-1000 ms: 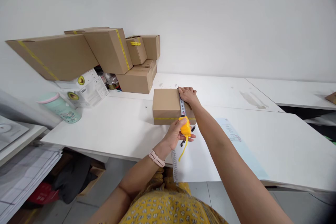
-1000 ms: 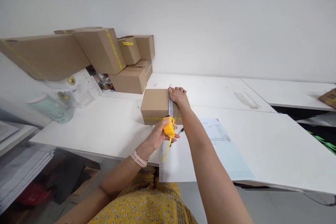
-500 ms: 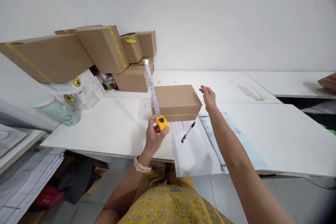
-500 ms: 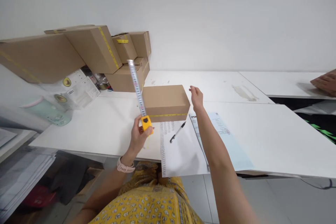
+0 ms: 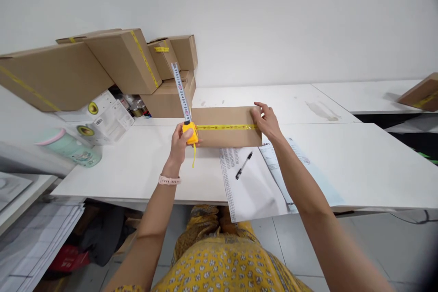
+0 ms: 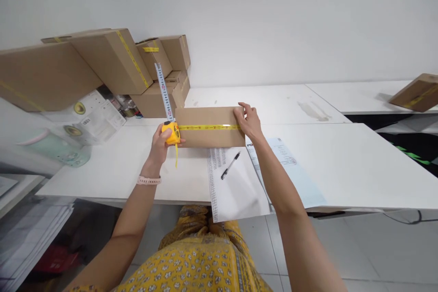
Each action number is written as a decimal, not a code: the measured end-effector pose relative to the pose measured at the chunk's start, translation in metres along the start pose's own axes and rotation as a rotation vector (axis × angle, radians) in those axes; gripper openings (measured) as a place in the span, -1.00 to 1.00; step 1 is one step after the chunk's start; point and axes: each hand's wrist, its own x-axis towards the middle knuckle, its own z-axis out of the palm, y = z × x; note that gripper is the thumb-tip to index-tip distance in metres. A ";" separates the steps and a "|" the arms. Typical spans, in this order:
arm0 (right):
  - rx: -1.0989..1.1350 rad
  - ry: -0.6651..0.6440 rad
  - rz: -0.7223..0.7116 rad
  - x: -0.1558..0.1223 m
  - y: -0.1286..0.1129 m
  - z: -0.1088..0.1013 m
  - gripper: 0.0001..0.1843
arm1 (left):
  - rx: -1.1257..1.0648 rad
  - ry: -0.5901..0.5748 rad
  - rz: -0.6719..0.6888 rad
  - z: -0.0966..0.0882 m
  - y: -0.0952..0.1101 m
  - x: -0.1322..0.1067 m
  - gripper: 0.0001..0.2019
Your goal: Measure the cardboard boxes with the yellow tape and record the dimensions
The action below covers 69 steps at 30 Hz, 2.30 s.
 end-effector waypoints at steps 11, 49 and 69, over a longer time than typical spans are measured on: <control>-0.302 0.028 -0.401 0.058 -0.010 0.033 -0.57 | -0.217 -0.396 -0.194 0.053 -0.032 -0.071 -0.40; -0.872 -0.210 -0.518 0.049 -0.053 0.042 -0.39 | -0.312 -0.459 -0.328 0.045 -0.065 -0.078 -0.45; -0.774 -0.183 -0.507 0.045 -0.048 0.042 -0.41 | -0.254 -0.487 -0.331 0.031 -0.067 -0.077 -0.39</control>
